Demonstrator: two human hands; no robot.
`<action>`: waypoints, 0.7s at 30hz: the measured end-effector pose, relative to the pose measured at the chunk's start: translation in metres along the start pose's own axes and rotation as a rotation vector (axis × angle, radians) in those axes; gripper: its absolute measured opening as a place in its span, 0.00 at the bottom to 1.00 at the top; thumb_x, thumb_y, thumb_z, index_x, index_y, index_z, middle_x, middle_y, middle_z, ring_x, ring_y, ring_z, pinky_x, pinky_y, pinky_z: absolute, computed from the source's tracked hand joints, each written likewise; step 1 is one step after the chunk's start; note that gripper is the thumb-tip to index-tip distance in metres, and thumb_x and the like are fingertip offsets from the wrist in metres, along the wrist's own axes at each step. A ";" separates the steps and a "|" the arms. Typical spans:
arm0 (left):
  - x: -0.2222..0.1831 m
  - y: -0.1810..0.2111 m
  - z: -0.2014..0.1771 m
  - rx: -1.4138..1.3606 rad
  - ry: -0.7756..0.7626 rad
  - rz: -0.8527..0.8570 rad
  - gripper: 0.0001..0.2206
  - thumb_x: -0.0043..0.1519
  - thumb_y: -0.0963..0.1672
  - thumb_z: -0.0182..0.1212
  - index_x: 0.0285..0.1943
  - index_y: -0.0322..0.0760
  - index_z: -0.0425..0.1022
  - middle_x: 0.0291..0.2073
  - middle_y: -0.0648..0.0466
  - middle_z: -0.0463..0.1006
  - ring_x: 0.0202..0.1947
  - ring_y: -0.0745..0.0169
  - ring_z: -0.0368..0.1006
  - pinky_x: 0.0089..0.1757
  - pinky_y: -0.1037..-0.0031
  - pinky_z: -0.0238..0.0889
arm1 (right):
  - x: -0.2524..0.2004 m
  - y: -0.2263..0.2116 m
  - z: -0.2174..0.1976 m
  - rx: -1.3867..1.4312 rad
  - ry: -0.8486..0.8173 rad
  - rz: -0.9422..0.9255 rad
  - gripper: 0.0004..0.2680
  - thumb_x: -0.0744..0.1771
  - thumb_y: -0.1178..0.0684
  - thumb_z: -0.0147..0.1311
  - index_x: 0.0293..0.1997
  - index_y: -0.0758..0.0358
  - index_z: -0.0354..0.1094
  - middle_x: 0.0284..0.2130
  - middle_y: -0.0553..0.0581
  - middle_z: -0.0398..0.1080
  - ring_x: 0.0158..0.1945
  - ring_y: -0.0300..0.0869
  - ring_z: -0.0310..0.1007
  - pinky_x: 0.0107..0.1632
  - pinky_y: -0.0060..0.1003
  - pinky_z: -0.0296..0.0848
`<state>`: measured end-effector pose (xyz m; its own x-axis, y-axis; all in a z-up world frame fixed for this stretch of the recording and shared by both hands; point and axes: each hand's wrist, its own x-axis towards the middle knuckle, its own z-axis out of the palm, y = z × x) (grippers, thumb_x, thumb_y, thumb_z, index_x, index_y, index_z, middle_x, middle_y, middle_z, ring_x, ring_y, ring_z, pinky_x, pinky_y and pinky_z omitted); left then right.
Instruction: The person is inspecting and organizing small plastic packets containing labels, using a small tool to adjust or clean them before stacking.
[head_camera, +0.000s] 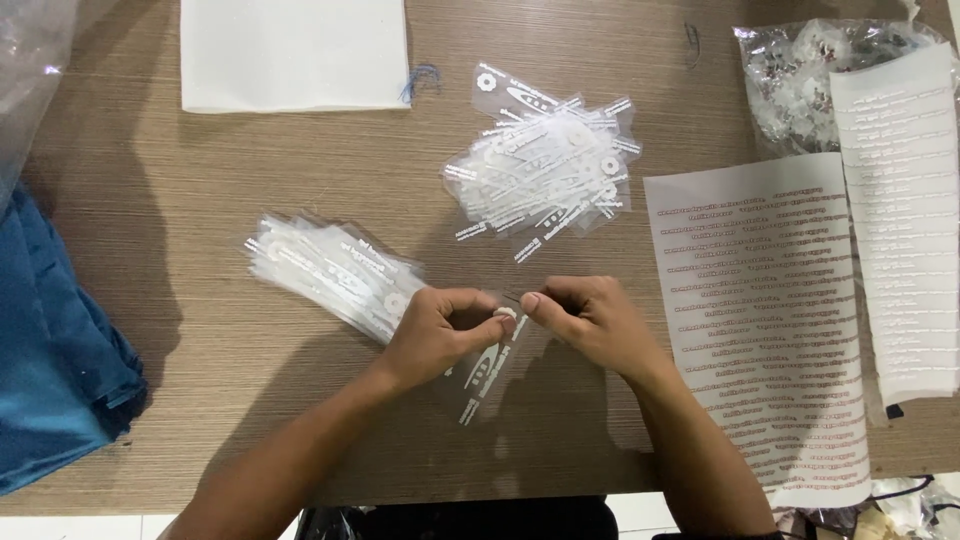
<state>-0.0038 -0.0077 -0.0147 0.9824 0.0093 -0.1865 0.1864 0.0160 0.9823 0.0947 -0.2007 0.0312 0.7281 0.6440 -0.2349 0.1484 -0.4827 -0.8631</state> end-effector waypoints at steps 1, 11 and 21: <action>0.001 -0.005 0.000 0.001 0.000 0.001 0.07 0.57 0.43 0.70 0.41 0.36 0.85 0.30 0.44 0.86 0.35 0.55 0.83 0.36 0.67 0.76 | 0.001 0.001 0.000 0.000 0.001 -0.001 0.14 0.67 0.49 0.56 0.19 0.63 0.71 0.07 0.56 0.59 0.17 0.39 0.55 0.23 0.36 0.58; 0.001 -0.004 -0.002 -0.001 -0.006 0.006 0.07 0.57 0.42 0.70 0.42 0.34 0.85 0.30 0.42 0.86 0.35 0.55 0.82 0.36 0.67 0.76 | 0.001 0.005 0.003 -0.001 0.005 -0.017 0.15 0.67 0.47 0.56 0.19 0.62 0.72 0.07 0.56 0.61 0.17 0.39 0.56 0.22 0.36 0.59; -0.001 0.005 -0.001 0.017 -0.008 0.001 0.07 0.57 0.43 0.71 0.41 0.36 0.86 0.31 0.42 0.86 0.35 0.50 0.84 0.35 0.66 0.77 | 0.001 -0.002 0.003 -0.001 -0.005 -0.020 0.16 0.67 0.46 0.56 0.19 0.63 0.72 0.07 0.56 0.62 0.17 0.39 0.56 0.22 0.35 0.59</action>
<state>-0.0035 -0.0070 -0.0101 0.9826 0.0009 -0.1855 0.1855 -0.0010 0.9826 0.0930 -0.1971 0.0314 0.7219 0.6563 -0.2195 0.1634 -0.4699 -0.8675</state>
